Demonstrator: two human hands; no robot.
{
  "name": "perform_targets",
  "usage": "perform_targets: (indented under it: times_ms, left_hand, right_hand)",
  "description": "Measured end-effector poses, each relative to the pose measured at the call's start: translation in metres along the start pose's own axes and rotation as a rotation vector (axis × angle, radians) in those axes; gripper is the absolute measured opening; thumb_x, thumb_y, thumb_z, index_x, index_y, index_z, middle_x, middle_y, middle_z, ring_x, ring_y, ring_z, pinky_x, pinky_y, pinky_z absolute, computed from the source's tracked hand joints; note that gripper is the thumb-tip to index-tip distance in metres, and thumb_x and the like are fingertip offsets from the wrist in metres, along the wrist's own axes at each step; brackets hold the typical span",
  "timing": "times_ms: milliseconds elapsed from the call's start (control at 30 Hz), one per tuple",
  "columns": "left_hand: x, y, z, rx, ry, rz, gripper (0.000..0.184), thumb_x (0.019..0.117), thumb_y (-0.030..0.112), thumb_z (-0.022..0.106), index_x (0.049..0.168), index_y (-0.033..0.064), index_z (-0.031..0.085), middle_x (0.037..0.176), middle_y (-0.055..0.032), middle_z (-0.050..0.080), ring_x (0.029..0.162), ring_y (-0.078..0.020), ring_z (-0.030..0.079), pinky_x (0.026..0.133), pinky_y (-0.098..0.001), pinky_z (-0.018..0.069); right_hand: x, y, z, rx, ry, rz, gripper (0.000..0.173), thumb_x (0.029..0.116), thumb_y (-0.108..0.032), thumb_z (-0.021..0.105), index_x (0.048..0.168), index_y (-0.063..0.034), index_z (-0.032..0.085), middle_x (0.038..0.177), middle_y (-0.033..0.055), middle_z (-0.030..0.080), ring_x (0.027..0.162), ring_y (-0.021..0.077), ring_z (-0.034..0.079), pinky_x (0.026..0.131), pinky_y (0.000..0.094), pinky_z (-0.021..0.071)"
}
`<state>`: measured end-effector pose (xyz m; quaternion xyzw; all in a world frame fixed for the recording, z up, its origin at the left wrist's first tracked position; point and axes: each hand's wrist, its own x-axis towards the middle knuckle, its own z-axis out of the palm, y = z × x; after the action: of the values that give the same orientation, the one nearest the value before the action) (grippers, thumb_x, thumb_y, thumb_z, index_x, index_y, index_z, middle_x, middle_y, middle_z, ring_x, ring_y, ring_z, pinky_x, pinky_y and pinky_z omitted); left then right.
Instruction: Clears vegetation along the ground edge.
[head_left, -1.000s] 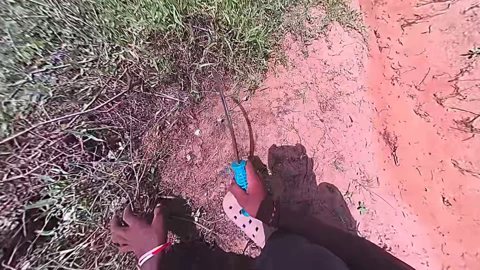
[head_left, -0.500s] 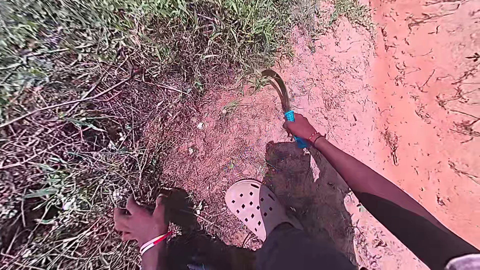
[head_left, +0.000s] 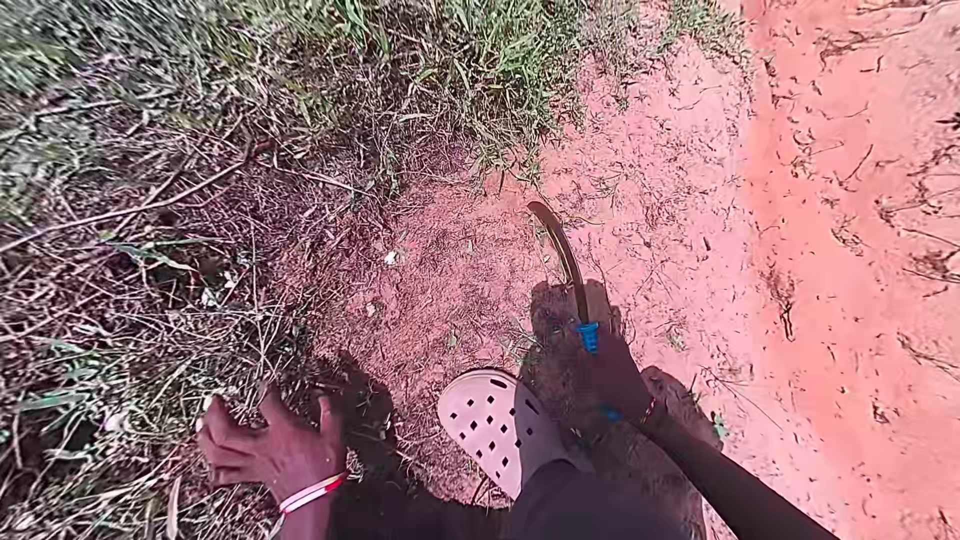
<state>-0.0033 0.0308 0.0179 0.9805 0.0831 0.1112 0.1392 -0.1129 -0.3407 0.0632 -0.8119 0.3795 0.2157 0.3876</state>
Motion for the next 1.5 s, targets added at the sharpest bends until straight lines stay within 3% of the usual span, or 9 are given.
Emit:
perform_targets:
  times_ms: [233,400,500,567,767,1000,1167,1300,1500]
  left_hand:
    - [0.005,0.064,0.005,-0.170,0.010,0.282,0.055,0.0777,0.020,0.060,0.123,-0.0100,0.062,0.156,-0.0417,0.032,0.148,-0.0632,0.022,0.118,-0.0685,0.0215]
    - [0.003,0.214,0.035,-0.217,-0.521,0.518,0.031,0.1012,0.021,0.057,0.119,0.0012,0.073,0.135,-0.0199,0.065,0.135,-0.0427,0.053,0.111,-0.0618,0.0374]
    - [0.009,0.293,0.057,-0.116,-0.874,0.412,0.050,0.1059,0.046,0.052,0.128,0.0039,0.067,0.130,-0.0186,0.067,0.130,-0.0368,0.057,0.106,-0.0580,0.0426]
    - [0.005,0.317,0.080,-0.084,-0.909,0.376,0.046,0.1046,0.042,0.056,0.125,0.0030,0.068,0.131,-0.0196,0.066,0.133,-0.0393,0.056,0.104,-0.0602,0.0454]
    - [0.017,0.297,0.064,-0.123,-0.876,0.237,0.027,0.1034,0.021,0.058,0.118,0.0037,0.072,0.122,-0.0245,0.068,0.118,-0.0435,0.064,0.096,-0.0641,0.0489]
    - [0.063,0.285,0.026,-0.006,-0.798,0.249,0.024,0.1025,0.023,0.060,0.113,0.0058,0.073,0.114,-0.0251,0.071,0.112,-0.0458,0.066,0.091,-0.0676,0.0492]
    - [0.072,0.269,0.037,0.065,-0.684,0.339,0.022,0.1010,0.022,0.062,0.110,0.0062,0.075,0.114,-0.0234,0.072,0.112,-0.0459,0.067,0.090,-0.0687,0.0489]
    - [0.065,0.271,0.045,0.037,-0.702,0.408,0.021,0.1004,0.020,0.064,0.107,0.0024,0.073,0.109,-0.0290,0.071,0.108,-0.0505,0.067,0.083,-0.0712,0.0505]
    - [0.059,0.262,0.044,0.136,-0.790,0.299,0.028,0.1010,0.027,0.064,0.120,0.0097,0.074,0.120,-0.0230,0.071,0.117,-0.0445,0.066,0.096,-0.0678,0.0487]
  right_hand:
    - [0.012,0.005,0.000,0.204,0.118,-0.116,0.031,0.0974,-0.014,0.059,0.121,0.0055,0.058,0.084,0.0117,0.062,0.067,0.0195,0.062,0.065,0.0388,0.0533]
    - [-0.010,-0.012,0.010,0.191,0.211,-0.169,0.035,0.0961,-0.016,0.061,0.121,0.0084,0.059,0.080,0.0128,0.065,0.067,0.0216,0.064,0.065,0.0405,0.0534]
    - [-0.020,-0.011,0.020,0.157,0.373,-0.303,0.036,0.0915,-0.015,0.063,0.115,0.0121,0.062,0.075,0.0162,0.065,0.065,0.0271,0.064,0.062,0.0448,0.0527]
    - [-0.021,-0.009,0.020,0.152,0.418,-0.355,0.035,0.0901,-0.014,0.061,0.113,0.0116,0.062,0.073,0.0145,0.064,0.062,0.0248,0.063,0.059,0.0418,0.0520]
    - [0.034,-0.015,-0.011,0.025,0.580,-0.506,0.032,0.0919,-0.017,0.061,0.112,0.0079,0.063,0.072,0.0126,0.065,0.062,0.0253,0.065,0.058,0.0420,0.0533]
    - [0.136,-0.052,-0.072,-0.101,0.159,-0.143,0.038,0.0974,-0.024,0.062,0.125,0.0016,0.055,0.094,0.0273,0.066,0.084,0.0455,0.067,0.067,0.0625,0.0513]
    - [0.072,-0.020,-0.041,-0.215,0.002,-0.039,0.046,0.1040,-0.026,0.055,0.139,0.0036,0.048,0.110,0.0253,0.066,0.105,0.0405,0.066,0.091,0.0564,0.0507]
    - [0.019,0.000,-0.030,0.107,0.036,0.024,0.041,0.1005,-0.016,0.059,0.135,0.0054,0.050,0.100,0.0189,0.062,0.087,0.0276,0.063,0.079,0.0450,0.0510]
    - [-0.013,0.001,-0.051,0.028,-0.025,0.056,0.037,0.1008,-0.016,0.059,0.132,0.0028,0.051,0.088,0.0147,0.060,0.073,0.0252,0.062,0.069,0.0436,0.0506]
